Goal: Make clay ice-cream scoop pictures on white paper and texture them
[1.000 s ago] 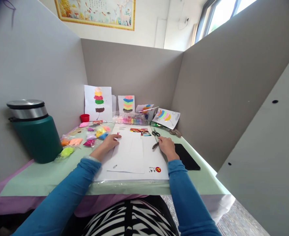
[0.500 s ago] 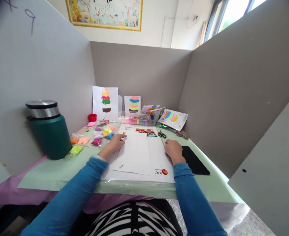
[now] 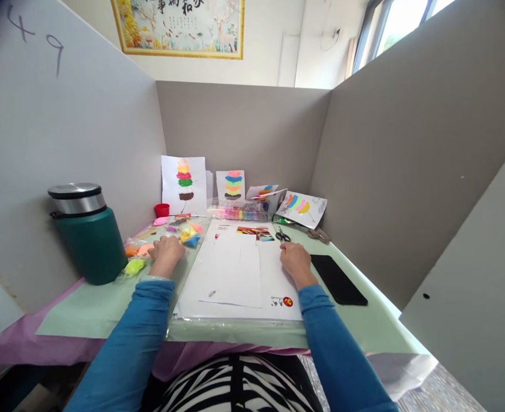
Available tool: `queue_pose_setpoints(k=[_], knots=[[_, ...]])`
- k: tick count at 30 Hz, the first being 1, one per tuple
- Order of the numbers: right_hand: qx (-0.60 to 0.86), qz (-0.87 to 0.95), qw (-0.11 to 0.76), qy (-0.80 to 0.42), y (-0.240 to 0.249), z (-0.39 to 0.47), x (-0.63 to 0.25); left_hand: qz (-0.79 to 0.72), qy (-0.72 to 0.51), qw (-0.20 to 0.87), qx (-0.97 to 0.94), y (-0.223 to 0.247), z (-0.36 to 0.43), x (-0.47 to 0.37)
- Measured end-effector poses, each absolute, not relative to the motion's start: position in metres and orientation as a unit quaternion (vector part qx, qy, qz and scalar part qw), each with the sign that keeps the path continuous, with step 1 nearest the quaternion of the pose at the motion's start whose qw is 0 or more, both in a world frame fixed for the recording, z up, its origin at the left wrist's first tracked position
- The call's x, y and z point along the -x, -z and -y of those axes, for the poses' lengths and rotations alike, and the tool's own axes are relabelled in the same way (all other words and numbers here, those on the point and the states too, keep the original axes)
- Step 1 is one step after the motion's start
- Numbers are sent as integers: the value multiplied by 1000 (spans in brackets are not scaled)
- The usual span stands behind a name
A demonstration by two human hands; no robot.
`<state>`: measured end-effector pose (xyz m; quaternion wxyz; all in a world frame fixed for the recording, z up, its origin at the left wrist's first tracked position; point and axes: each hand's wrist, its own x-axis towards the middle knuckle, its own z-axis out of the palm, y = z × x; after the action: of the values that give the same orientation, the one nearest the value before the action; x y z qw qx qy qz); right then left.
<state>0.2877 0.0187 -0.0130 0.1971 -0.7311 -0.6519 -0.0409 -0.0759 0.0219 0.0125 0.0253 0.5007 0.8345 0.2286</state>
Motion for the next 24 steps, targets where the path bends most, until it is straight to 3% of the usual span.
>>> queue_pose_setpoints(k=[7, 17, 24], knots=[[705, 669, 231, 48, 16, -17, -283, -827, -179, 31, -532, -3, -27, 66], [654, 707, 264, 46, 25, -21, -281, -770, -240, 10, -591, -11, -23, 51], [649, 713, 265, 37, 27, -23, -282, -733, -337, 76, -586, -10, -29, 51]])
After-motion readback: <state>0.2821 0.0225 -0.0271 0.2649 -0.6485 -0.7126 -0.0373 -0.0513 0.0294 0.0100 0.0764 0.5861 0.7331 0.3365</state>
